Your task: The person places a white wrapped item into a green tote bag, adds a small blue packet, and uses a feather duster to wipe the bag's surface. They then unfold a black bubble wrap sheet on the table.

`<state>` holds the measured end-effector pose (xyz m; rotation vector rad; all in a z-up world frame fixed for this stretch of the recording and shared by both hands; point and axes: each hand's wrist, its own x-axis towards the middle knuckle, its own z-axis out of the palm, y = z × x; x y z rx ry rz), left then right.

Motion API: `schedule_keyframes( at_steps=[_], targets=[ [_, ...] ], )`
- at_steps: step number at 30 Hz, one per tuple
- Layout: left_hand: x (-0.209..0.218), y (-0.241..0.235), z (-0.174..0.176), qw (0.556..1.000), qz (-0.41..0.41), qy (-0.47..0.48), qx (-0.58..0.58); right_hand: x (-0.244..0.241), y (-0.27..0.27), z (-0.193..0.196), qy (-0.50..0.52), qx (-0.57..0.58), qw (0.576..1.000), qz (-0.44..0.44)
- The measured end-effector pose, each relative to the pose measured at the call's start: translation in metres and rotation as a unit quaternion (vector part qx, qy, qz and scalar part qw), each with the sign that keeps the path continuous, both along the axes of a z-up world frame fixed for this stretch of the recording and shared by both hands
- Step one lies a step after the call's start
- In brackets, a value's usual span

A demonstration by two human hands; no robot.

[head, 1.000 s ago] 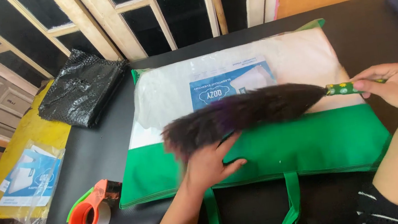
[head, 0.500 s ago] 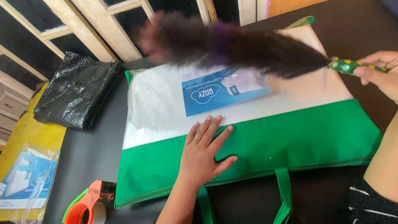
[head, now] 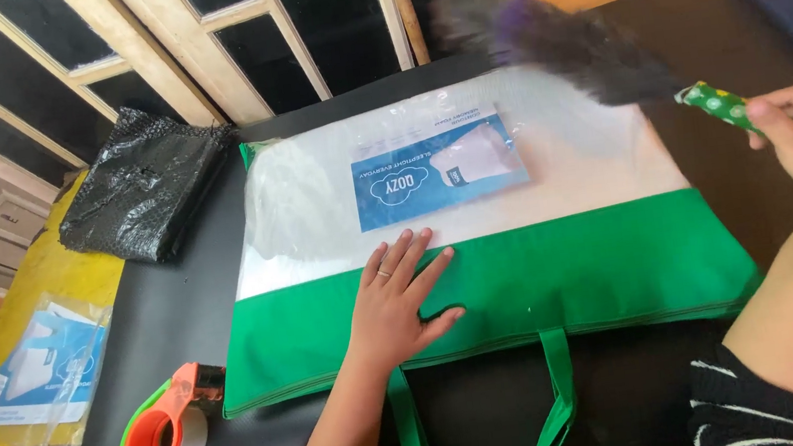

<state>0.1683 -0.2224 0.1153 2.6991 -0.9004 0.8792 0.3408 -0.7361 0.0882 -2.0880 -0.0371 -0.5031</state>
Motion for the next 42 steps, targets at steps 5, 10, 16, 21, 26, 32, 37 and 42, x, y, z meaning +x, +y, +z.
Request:
schedule_keyframes(
  at_steps=[5,10,16,21,26,32,37,42],
  targets=[
    [-0.003,0.0,0.005,0.998,0.0,0.044,-0.05,0.008,-0.094,-0.072,0.096,0.09,0.982,0.136],
    [0.002,0.0,0.004,1.0,-0.014,-0.008,-0.001,0.01,-0.126,-0.095,0.182,0.018,0.979,0.085],
    [0.002,0.0,0.001,1.0,0.001,0.003,0.004,0.058,-0.118,-0.117,0.085,0.031,0.99,-0.111],
    [0.002,-0.001,0.002,1.0,0.006,0.007,0.006,0.046,-0.106,-0.103,0.02,0.149,0.987,0.049],
    [0.011,-0.009,-0.001,0.996,0.033,0.082,-0.017,0.004,-0.05,-0.04,0.071,0.053,0.995,0.053],
    [0.003,0.0,0.002,1.0,-0.003,-0.001,0.006,0.013,-0.045,-0.042,0.139,0.001,0.983,-0.12],
    [0.002,0.0,0.001,1.0,0.002,0.004,0.005,0.055,-0.079,-0.093,0.081,0.101,0.97,-0.206],
    [0.002,0.0,0.001,1.0,0.006,0.005,0.007,0.04,-0.074,-0.077,0.039,0.172,0.984,-0.035]
  ],
)
